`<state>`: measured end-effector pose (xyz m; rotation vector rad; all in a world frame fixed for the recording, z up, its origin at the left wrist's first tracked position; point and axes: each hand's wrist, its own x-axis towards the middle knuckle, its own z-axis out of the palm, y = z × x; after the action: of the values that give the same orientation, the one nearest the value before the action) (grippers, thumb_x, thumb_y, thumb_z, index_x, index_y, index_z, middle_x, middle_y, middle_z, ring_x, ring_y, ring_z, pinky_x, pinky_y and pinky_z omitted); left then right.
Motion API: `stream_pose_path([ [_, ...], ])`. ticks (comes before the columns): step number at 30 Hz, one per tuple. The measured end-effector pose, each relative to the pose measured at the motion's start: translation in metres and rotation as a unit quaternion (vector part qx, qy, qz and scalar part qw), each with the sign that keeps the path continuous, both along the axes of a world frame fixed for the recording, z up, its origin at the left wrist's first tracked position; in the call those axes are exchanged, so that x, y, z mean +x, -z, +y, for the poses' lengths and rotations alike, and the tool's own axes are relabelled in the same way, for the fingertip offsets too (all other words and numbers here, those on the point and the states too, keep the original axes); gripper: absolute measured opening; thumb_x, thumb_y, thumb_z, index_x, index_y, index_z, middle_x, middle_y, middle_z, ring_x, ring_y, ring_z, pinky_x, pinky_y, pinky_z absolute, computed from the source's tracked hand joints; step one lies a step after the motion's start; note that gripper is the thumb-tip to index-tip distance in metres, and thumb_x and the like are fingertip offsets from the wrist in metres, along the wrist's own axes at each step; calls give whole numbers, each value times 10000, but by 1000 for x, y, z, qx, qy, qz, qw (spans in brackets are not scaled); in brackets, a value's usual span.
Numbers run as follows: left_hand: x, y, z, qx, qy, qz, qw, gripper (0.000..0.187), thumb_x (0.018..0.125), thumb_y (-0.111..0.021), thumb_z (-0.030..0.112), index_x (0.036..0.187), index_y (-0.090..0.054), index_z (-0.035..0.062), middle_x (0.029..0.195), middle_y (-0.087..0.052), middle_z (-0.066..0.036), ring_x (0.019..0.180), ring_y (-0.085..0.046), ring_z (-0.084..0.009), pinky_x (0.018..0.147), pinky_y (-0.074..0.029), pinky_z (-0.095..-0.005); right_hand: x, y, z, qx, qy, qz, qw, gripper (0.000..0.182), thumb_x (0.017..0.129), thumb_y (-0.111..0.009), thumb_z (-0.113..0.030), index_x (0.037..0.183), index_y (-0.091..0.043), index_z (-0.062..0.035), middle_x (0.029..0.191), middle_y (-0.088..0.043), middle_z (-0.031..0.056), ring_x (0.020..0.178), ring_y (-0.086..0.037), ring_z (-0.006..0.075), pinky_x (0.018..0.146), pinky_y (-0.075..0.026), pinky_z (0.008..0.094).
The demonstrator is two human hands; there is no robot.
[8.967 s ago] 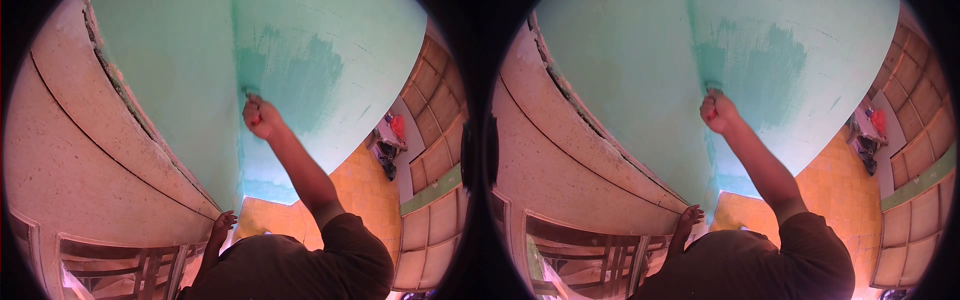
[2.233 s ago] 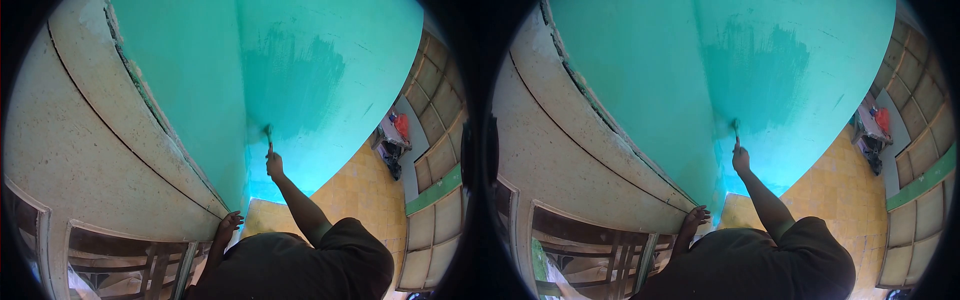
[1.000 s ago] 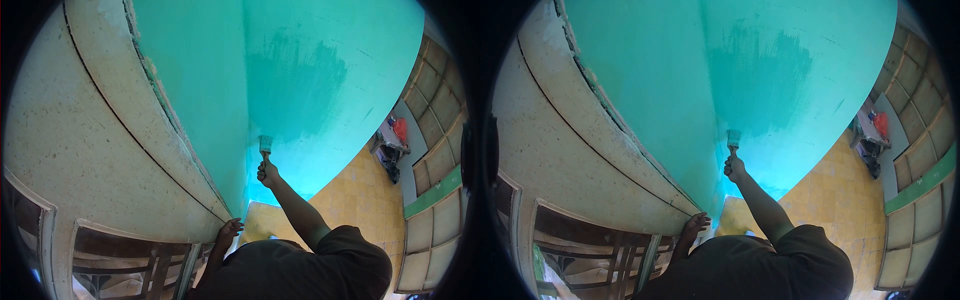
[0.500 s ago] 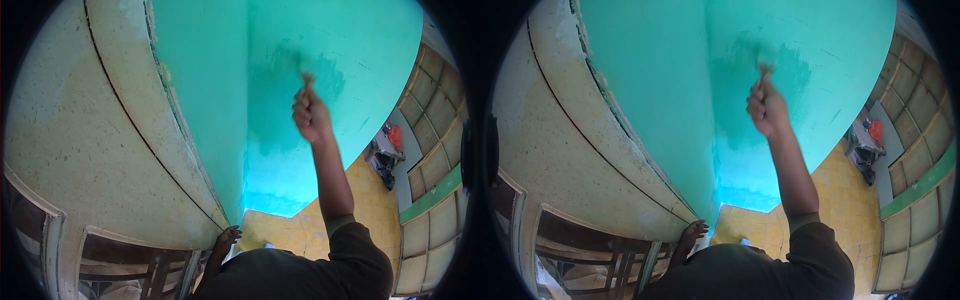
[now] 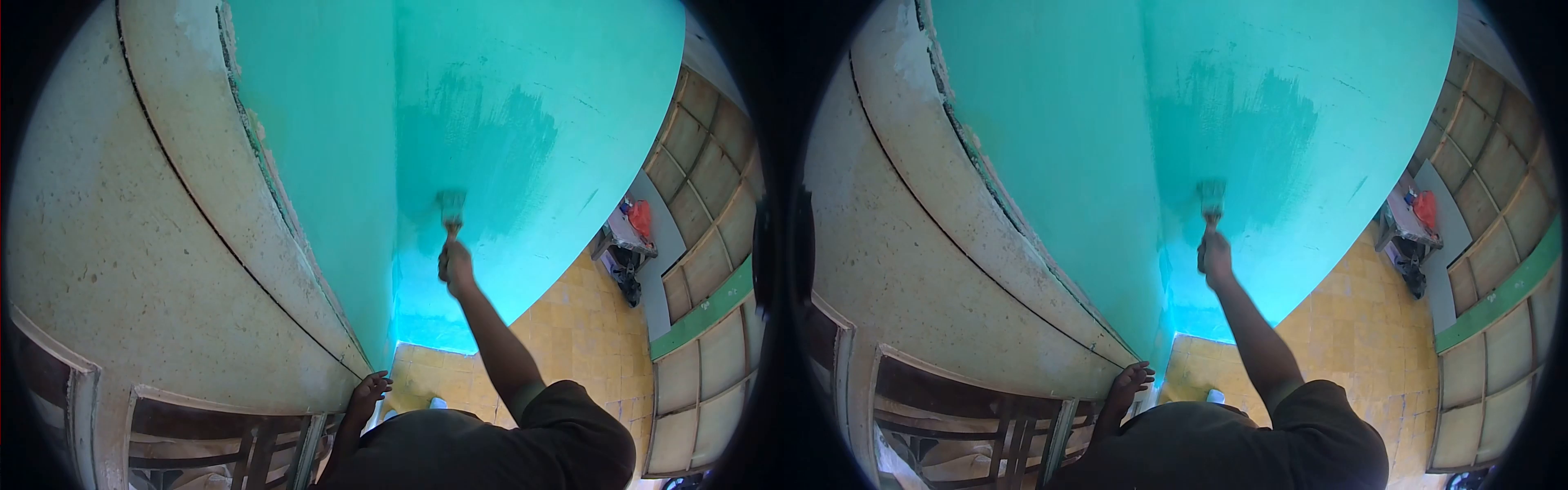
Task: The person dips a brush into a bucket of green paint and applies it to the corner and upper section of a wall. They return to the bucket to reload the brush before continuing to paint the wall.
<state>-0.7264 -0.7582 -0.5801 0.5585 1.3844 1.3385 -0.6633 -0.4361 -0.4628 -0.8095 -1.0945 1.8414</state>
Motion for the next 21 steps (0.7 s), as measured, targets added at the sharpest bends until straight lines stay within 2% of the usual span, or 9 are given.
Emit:
stream_pose_path([
  [3,0,0,-1,1,1,4,1000,383,907,-482,266,1224,-439,56,1073,-563,-89,981,-538,-178,829,-405,-326,9,66,-18,-159,-27,-40,986,303,921,-375,-380,722,-384,-151,524,-335,-27,367,-275,97,333,-189,255],
  [7,-1,10,-3,20,15,25,999,422,892,-499,323,1216,-446,57,1077,-567,-75,973,-541,-163,817,-409,-322,15,86,-6,-390,-58,11,919,263,928,-399,-338,743,-373,-153,534,-294,-40,410,-278,86,355,-217,220],
  [9,1,6,-3,1,1,8,1000,419,893,-500,321,1210,-450,53,1080,-568,-75,969,-544,-163,810,-413,-319,8,41,0,-341,-59,54,937,241,935,-388,-309,752,-377,-152,535,-290,-41,418,-283,82,363,-224,214],
  [11,2,-2,-2,-6,8,16,1000,417,894,-497,319,1209,-450,51,1080,-570,-73,965,-547,-164,810,-413,-313,-2,-35,-6,-252,-58,122,958,219,947,-368,-239,747,-385,-150,534,-282,-43,429,-291,75,377,-243,203],
  [14,3,-7,-1,-5,3,21,1000,360,908,-466,261,1201,-447,51,1068,-565,-87,946,-551,-174,809,-420,-321,-8,-127,-5,-189,-141,227,945,210,946,-390,-263,791,-384,-120,579,-323,-35,442,-292,70,372,-249,200],
  [16,4,-5,0,-4,-5,18,1000,355,908,-464,258,1197,-450,52,1058,-569,-82,943,-553,-171,802,-424,-316,-12,-182,-15,-159,-125,261,944,225,945,-394,-277,796,-381,-108,601,-339,-28,447,-297,69,373,-244,198],
  [19,2,4,4,-13,-14,-1,1000,410,892,-500,303,1211,-446,51,1073,-572,-71,954,-551,-163,804,-416,-312,-16,-210,-24,-128,-127,267,947,237,943,-398,-288,803,-382,-97,614,-353,-23,448,-301,71,374,-237,202],
  [20,3,4,6,-11,-12,2,1000,410,892,-500,303,1211,-446,51,1073,-572,-71,954,-551,-163,804,-416,-312,-15,-214,-30,-65,-130,243,959,235,940,-403,-310,840,-404,-97,605,-355,-19,437,-298,72,371,-226,212],
  [21,4,4,8,-20,-14,-3,1000,408,892,-500,304,1209,-448,52,1069,-573,-71,955,-552,-165,802,-418,-315,-9,-223,-31,-63,-130,246,959,235,940,-403,-310,840,-404,-97,605,-355,-19,437,-298,72,371,-226,212],
])
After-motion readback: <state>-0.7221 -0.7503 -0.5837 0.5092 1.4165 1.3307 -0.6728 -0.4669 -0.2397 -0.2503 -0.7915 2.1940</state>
